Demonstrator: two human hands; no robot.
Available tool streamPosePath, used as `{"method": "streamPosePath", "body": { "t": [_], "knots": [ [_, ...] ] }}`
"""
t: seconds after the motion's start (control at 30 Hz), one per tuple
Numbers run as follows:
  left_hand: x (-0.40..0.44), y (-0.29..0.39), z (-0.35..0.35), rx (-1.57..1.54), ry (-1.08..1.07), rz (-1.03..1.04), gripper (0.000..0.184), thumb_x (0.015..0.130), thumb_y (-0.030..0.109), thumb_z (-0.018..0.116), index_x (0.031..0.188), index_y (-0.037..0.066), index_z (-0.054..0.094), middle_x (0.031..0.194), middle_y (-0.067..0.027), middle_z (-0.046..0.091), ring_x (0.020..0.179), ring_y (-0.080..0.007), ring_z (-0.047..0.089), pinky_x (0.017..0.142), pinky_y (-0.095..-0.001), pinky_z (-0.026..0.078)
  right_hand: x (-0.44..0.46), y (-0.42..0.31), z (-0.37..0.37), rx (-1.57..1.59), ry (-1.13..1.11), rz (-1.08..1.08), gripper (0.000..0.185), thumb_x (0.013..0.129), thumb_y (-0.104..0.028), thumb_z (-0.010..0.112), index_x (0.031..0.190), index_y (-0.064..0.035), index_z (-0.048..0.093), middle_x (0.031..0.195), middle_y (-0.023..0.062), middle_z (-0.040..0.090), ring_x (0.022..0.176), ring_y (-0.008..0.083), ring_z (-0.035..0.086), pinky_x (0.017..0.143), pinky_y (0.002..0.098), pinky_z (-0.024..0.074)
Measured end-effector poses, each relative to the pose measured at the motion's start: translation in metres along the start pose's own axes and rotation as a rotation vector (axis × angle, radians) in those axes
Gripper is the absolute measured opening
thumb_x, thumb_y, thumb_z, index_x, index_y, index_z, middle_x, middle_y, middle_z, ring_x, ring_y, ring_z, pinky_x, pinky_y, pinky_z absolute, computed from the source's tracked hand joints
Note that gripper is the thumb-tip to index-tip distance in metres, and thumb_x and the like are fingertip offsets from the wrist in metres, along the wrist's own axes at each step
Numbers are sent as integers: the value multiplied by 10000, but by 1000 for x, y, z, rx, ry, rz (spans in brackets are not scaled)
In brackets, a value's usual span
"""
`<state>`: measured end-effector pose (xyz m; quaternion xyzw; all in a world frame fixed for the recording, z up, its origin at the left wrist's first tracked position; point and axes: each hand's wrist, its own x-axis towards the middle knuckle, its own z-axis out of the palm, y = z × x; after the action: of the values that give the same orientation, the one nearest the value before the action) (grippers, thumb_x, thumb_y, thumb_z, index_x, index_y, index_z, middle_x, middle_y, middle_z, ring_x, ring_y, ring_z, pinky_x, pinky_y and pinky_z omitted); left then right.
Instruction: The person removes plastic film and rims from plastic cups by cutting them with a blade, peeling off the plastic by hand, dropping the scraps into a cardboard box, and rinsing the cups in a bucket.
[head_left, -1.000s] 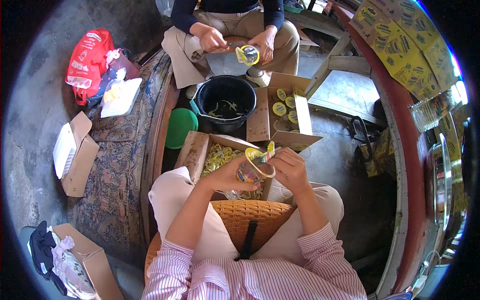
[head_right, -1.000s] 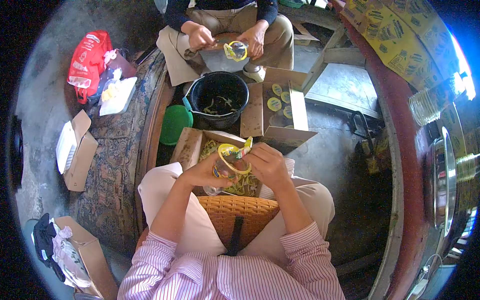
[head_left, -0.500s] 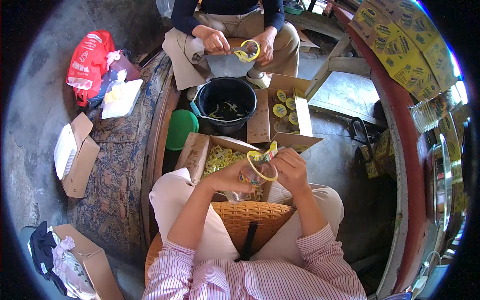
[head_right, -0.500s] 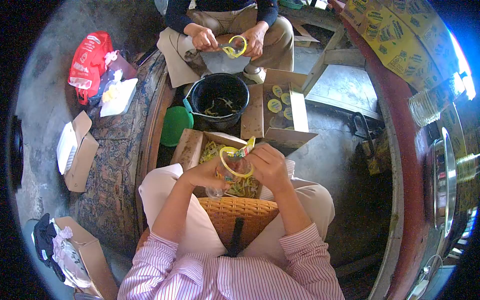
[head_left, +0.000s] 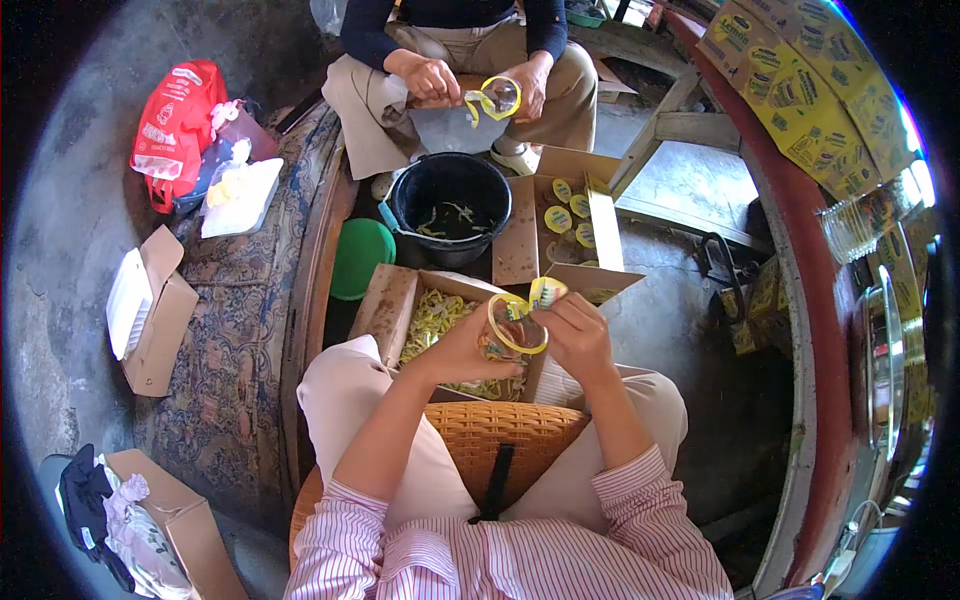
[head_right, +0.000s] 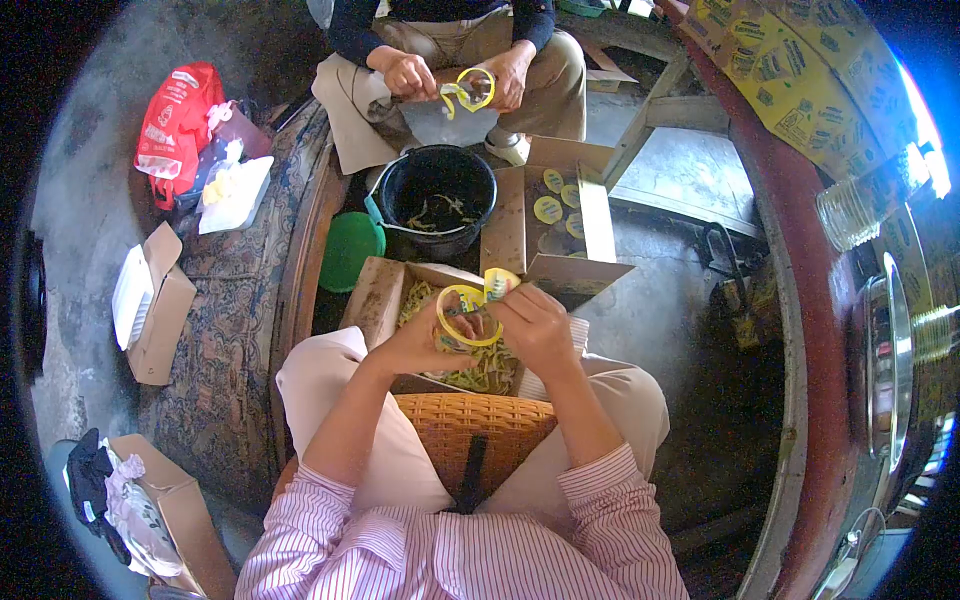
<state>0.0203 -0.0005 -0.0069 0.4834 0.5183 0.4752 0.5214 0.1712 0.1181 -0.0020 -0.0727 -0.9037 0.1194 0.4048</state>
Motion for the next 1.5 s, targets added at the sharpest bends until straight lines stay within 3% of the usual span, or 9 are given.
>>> {"method": "streamPosePath", "body": {
  "t": [0.1, 0.3, 0.4, 0.6, 0.7, 0.8, 1.1, 1.5],
  "knots": [
    [-3, 1, -1, 60, 11, 35, 801, 626, 129, 765, 1272, 11, 307, 1066, -55, 501, 943, -108, 490, 844, -266, 405, -1, -3, 0, 12, 1, -32, 203, 535, 12, 610, 736, -18, 611, 677, 57, 541, 685, 222, 566, 605, 323, 493],
    [-8, 0, -14, 40, -233, 9, 616, 637, 120, 746, 1139, 37, 398, 904, -51, 557, 811, -119, 533, 716, -259, 441, -1, -11, 1, 83, -17, -83, 186, 559, -18, 612, 745, -24, 623, 709, 48, 567, 687, 209, 575, 589, 316, 500],
    [-12, 8, -16, -254, -339, -128, 509, 642, 94, 723, 1058, 51, 433, 848, -48, 567, 745, -122, 535, 656, -257, 442, -2, -15, 0, 91, -42, -98, 184, 568, -38, 617, 752, -29, 629, 718, 44, 577, 693, 203, 580, 591, 305, 503],
    [-11, 1, -20, -464, -490, -139, 439, 624, 62, 694, 1014, 36, 492, 848, -68, 580, 759, -139, 559, 645, -265, 475, -2, -20, 2, 100, 9, -130, 195, 571, -34, 621, 765, -27, 638, 727, 53, 589, 721, 206, 593, 604, 293, 508],
    [-11, -5, -21, -443, -534, -158, 555, 582, 181, 750, 1028, 25, 458, 810, -87, 571, 686, -141, 535, 585, -259, 441, -4, -20, 5, 126, 43, -112, 198, 572, -10, 617, 768, -23, 640, 726, 63, 594, 717, 215, 599, 605, 297, 511],
    [-10, -5, -20, -428, -516, -127, 586, 571, 199, 764, 1042, 21, 463, 811, -102, 571, 680, -147, 541, 577, -260, 443, -2, -19, 4, 176, 43, -88, 206, 566, 14, 614, 768, -18, 640, 721, 69, 597, 703, 218, 603, 605, 303, 513],
    [-9, -1, -22, -546, -531, -152, 682, 569, 196, 772, 1128, 4, 431, 828, -125, 570, 681, -179, 574, 547, -273, 460, 6, -17, -5, 167, -5, -83, 184, 566, 37, 617, 741, -14, 628, 728, 69, 603, 693, 213, 601, 611, 303, 514],
    [-11, -6, -18, -635, -538, -207, 705, 545, 217, 787, 1113, 17, 420, 788, -129, 549, 638, -189, 553, 534, -284, 454, 5, -22, -2, 216, 16, -57, 167, 552, 50, 614, 707, -12, 606, 702, 72, 588, 681, 213, 600, 605, 297, 512]
  ]
}}
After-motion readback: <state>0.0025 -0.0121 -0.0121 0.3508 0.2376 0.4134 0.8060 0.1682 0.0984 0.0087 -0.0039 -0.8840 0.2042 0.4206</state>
